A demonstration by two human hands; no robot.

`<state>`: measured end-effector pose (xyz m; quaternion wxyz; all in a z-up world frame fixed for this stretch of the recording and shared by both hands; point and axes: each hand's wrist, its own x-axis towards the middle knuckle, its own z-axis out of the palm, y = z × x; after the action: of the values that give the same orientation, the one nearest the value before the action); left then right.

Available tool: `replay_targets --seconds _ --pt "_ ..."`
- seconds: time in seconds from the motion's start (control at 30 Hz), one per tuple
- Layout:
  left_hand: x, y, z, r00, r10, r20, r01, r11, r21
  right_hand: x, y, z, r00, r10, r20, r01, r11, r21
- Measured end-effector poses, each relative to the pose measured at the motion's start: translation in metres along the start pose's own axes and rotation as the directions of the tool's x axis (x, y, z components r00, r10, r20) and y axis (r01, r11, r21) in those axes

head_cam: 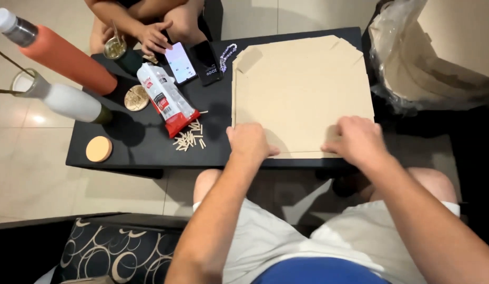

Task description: The person folds the edges of flat cardboard pieces to form box shapes. They repeatedly fold flaps and tuck them into slots, then place the assembled boxes aside.

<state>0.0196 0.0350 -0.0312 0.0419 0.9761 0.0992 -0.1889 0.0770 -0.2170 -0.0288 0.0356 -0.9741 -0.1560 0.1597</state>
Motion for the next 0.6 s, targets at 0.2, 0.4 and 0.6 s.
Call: replay_targets --seconds 0.2,0.4,0.6 --pt "0.012 0.053 -0.004 0.980 0.147 -0.136 -0.155 0.987 -0.046 0.009 0.045 0.041 0.991 0.020 -0.131 0.034 0.918 0.395" --pt "0.034 0.118 0.005 0.947 0.306 -0.102 -0.311 0.950 -0.034 -0.014 0.077 0.016 0.996 0.039 -0.077 0.031 0.669 0.743" --pt "0.030 0.112 0.082 0.730 0.571 -0.376 -0.564 0.814 0.143 -0.050 0.068 -0.011 0.988 -0.145 0.046 0.140 0.985 0.103"
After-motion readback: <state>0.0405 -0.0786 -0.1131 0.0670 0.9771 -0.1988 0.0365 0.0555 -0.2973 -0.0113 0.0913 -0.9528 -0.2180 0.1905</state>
